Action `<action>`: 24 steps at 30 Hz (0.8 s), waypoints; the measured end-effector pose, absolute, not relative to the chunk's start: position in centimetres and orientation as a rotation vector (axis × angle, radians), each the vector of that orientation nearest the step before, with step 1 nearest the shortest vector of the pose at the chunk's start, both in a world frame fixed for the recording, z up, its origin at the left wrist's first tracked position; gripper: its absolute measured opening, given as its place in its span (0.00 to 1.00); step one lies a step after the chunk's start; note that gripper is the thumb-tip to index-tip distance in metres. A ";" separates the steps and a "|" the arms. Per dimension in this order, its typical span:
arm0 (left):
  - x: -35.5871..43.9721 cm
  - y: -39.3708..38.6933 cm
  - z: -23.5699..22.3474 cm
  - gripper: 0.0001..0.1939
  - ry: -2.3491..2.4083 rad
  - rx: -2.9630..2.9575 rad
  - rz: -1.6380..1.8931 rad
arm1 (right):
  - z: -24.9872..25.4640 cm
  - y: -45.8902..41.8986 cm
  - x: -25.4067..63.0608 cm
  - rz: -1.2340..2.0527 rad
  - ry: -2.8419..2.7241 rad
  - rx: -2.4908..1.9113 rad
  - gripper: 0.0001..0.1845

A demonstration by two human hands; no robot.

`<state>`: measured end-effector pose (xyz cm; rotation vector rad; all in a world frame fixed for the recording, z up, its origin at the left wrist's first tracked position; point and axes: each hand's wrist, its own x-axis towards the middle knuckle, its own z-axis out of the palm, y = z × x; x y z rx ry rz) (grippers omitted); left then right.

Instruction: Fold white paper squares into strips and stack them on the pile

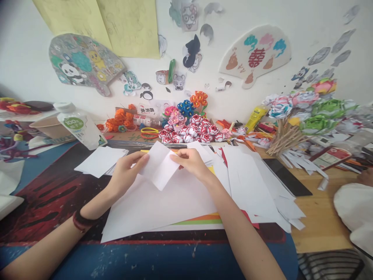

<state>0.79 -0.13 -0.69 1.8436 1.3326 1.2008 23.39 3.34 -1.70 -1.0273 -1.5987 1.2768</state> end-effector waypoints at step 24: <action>2.2 -1.2 -0.3 0.13 1.022 1.374 0.999 | -0.4 1.8 22.5 1.587 -1.744 -0.853 0.16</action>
